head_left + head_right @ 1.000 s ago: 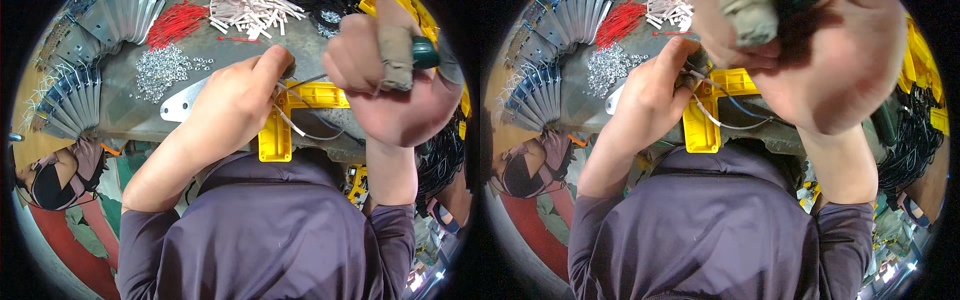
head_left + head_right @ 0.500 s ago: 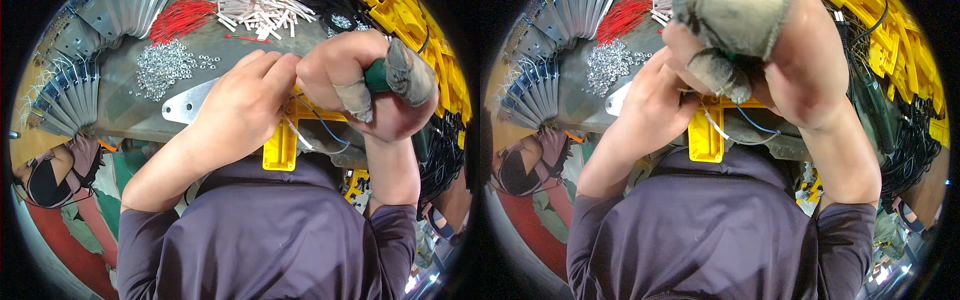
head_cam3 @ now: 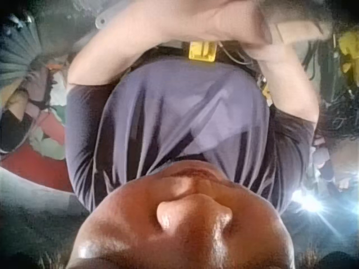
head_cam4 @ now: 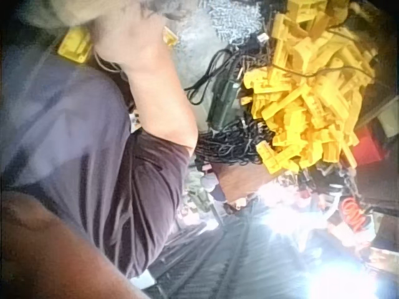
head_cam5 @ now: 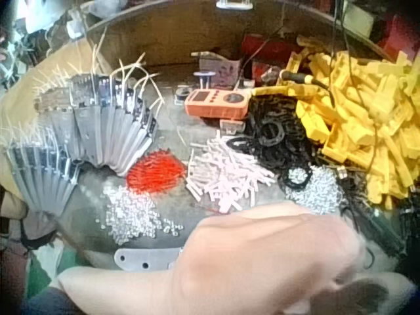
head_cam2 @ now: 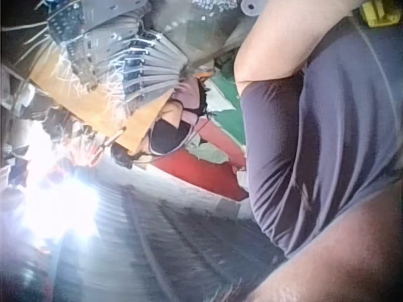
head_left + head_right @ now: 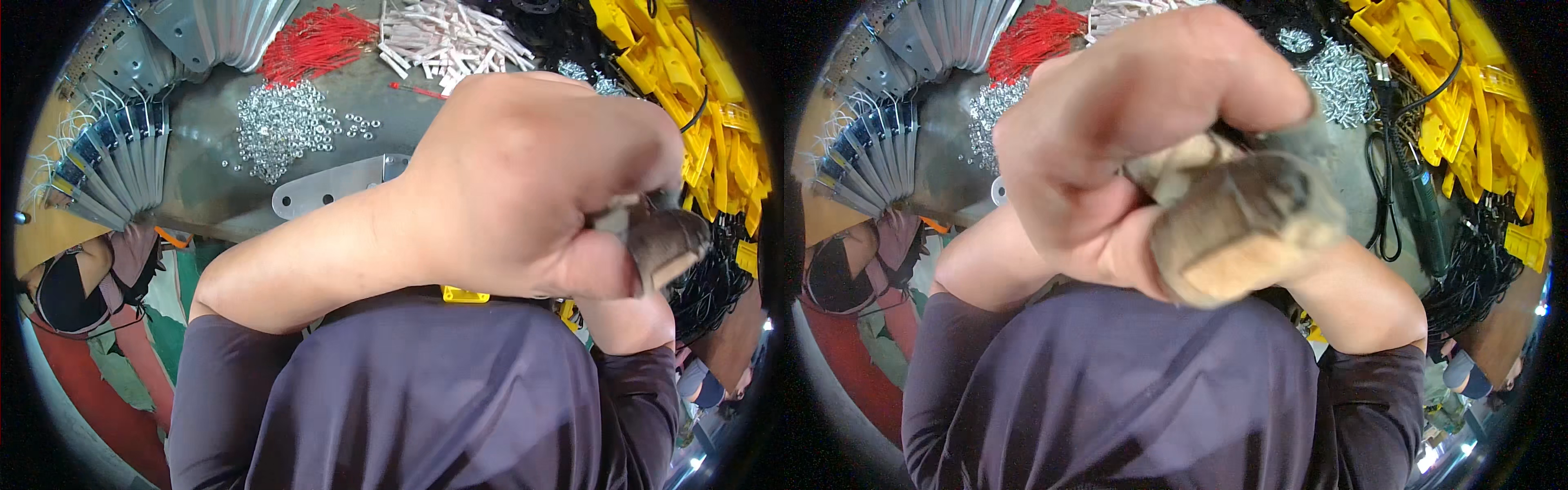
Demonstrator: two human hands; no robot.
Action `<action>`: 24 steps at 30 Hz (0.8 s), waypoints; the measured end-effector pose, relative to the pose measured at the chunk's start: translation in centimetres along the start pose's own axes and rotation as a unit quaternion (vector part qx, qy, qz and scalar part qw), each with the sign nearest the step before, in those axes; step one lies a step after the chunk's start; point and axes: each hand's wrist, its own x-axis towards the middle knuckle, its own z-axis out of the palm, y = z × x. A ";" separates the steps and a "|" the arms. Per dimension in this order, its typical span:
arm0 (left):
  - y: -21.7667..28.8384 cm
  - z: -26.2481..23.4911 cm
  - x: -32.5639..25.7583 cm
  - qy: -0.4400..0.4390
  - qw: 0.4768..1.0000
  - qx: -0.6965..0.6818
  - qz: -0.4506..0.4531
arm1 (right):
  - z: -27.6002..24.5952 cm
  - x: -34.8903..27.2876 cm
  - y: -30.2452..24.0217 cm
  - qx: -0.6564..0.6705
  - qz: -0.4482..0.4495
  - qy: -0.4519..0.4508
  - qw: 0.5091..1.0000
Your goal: Assembling a yellow electrical device housing by connecting internal wires and using an electric screwdriver to secure components.
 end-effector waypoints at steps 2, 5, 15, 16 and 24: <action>-0.1 -0.9 0.3 -0.097 0.995 -0.029 -0.019 | -3.5 -3.3 1.5 -0.329 -0.004 -0.092 0.940; -1.4 -0.8 0.9 -0.065 0.983 -0.158 0.074 | -6.7 -2.7 2.7 -0.524 -0.210 -0.044 0.824; 2.0 -7.0 -5.5 -0.282 0.922 0.249 -0.087 | -2.9 2.2 -4.7 0.066 0.107 0.049 0.991; 1.8 -6.9 -5.7 -0.260 0.933 0.237 -0.078 | -2.7 2.1 -4.7 0.067 0.110 0.049 0.990; 1.6 -7.4 -5.8 -0.248 0.950 0.191 -0.020 | -2.2 1.8 -5.4 -0.035 0.105 0.050 0.993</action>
